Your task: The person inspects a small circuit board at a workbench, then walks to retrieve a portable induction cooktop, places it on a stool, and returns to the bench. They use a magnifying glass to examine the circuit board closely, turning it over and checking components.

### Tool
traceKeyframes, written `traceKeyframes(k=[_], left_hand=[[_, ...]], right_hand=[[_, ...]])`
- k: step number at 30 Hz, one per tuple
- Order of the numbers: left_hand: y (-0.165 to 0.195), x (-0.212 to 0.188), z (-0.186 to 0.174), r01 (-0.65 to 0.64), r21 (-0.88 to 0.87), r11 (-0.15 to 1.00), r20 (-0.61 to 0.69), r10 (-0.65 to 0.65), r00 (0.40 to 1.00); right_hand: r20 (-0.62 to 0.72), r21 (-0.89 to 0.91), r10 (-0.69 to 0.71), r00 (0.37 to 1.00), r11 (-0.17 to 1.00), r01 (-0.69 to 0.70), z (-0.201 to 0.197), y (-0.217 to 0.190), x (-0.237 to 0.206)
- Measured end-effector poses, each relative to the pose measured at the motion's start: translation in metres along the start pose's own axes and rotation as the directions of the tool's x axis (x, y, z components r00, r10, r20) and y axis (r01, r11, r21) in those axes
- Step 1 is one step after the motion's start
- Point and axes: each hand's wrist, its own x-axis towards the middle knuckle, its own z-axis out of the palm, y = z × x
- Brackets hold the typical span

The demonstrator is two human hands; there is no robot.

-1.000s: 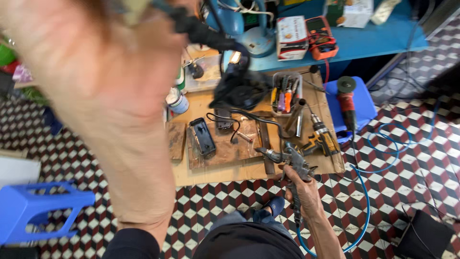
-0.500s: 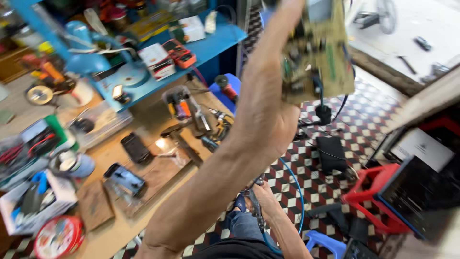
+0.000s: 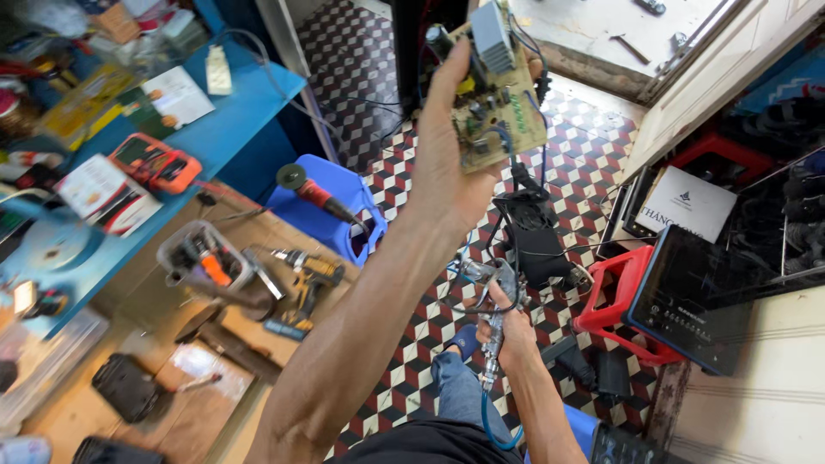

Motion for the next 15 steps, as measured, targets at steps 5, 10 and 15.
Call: traceKeyframes(k=[5,10,15], left_hand=[[-0.031,0.122,-0.039,-0.017,-0.084,0.996,0.144,0.029,0.989],[-0.039,0.228,-0.077,-0.077,-0.077,0.994,-0.048,0.073,0.996],[-0.065,0.301,-0.077,0.033,-0.027,0.999,0.253,-0.025,0.967]], right_hand=[[-0.113,0.030,-0.122,0.986,0.992,0.126,-0.061,-0.092,0.102],[-0.323,0.136,-0.139,0.936,0.972,0.191,-0.096,-0.175,0.169],[-0.395,0.068,-0.341,0.853,0.915,0.398,-0.067,-0.254,0.187]])
